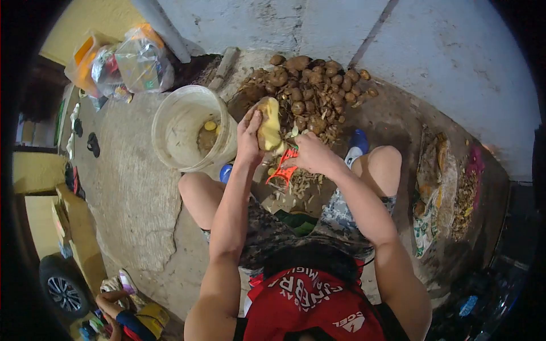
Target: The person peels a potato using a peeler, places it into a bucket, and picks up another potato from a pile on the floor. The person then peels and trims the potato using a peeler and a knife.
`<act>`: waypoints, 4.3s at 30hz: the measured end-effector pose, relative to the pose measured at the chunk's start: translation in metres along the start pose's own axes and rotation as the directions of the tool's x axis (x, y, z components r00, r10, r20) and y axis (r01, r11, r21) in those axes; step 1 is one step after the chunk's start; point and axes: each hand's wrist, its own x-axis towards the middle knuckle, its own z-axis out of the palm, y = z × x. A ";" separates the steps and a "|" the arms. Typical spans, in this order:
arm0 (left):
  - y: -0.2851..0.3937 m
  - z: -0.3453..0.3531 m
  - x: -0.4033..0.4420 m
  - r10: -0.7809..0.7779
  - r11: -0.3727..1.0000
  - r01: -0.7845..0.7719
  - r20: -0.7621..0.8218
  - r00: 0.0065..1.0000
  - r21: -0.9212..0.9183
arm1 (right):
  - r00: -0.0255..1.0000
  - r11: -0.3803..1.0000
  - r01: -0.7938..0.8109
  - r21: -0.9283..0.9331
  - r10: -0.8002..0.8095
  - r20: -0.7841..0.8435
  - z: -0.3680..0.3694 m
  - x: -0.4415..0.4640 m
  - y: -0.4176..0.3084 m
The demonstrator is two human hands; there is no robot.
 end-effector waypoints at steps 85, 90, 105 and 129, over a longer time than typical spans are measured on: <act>0.001 -0.012 -0.014 -0.542 0.822 0.463 0.206 0.815 0.331 | 0.729 0.964 0.227 0.138 -0.074 -0.681 -0.052 0.035 0.085; -0.010 -0.025 -0.009 -0.481 0.855 0.424 0.150 0.864 0.297 | 0.719 0.984 0.028 0.177 0.103 -0.688 -0.086 0.011 0.057; -0.010 -0.008 -0.019 -0.432 0.867 0.354 0.175 0.885 0.350 | 0.724 0.990 0.085 0.110 0.015 -0.690 -0.063 0.032 0.099; 0.000 -0.006 -0.031 -0.425 0.904 0.428 0.159 0.891 0.015 | 0.681 0.955 0.007 0.298 0.213 -0.701 -0.059 0.037 0.113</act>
